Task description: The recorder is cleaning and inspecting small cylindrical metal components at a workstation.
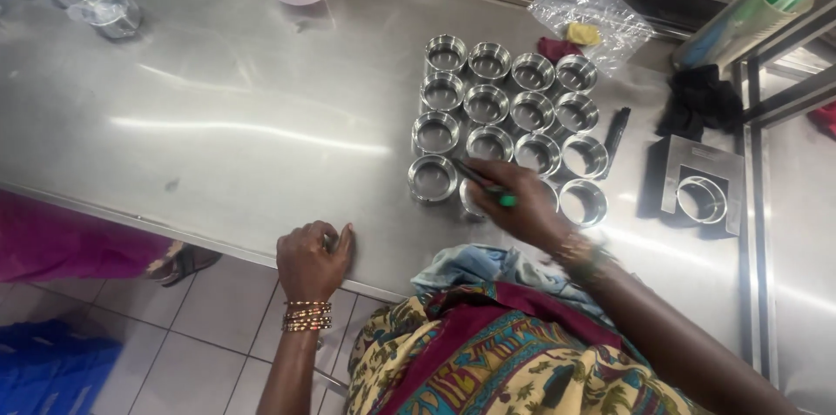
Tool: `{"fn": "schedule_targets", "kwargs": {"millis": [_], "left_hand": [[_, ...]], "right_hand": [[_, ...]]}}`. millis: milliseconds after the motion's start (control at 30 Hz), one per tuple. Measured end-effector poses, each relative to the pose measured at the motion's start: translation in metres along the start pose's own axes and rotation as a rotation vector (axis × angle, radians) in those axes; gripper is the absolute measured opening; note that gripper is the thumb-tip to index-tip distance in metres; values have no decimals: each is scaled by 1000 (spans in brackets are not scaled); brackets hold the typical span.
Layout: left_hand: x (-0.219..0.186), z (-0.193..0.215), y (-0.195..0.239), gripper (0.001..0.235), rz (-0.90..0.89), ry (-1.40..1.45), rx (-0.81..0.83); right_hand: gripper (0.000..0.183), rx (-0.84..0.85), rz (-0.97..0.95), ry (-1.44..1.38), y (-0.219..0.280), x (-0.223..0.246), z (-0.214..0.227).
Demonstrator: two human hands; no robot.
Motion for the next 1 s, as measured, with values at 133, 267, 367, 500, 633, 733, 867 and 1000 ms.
{"fn": "schedule_targets", "kwargs": {"millis": [133, 267, 367, 500, 633, 733, 867, 1000], "left_hand": [[2, -3, 4, 35, 101, 8, -8], [-2, 6, 3, 33, 81, 80, -81], [-4, 6, 2, 33, 92, 58, -69], [-7, 10, 1, 32, 99, 55, -49], [-3, 3, 2, 32, 80, 65, -69], [1, -1, 4, 31, 76, 83, -34], [-4, 1, 4, 29, 66, 72, -119], [5, -11, 9, 26, 43, -4, -122]], "right_hand": [[39, -71, 252, 223, -27, -21, -36], [41, 62, 237, 238, -6, -22, -41], [41, 82, 190, 207, -2, -19, -35], [36, -23, 243, 272, -17, -22, -30], [43, 34, 240, 227, 5, -38, -38], [42, 52, 200, 162, 38, -22, -15], [40, -291, -79, 56, 73, -24, 55], [33, -641, -159, 273, 122, -66, 116]]}}
Point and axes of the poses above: each hand's wrist, its own y-axis away from the middle knuckle, its own z-axis out of the back of the hand, x = y × z, the point moved 1 cm from there along -y, towards the middle knuckle, and after that the axes turned 11 degrees about -y, right-handed, at the moved point
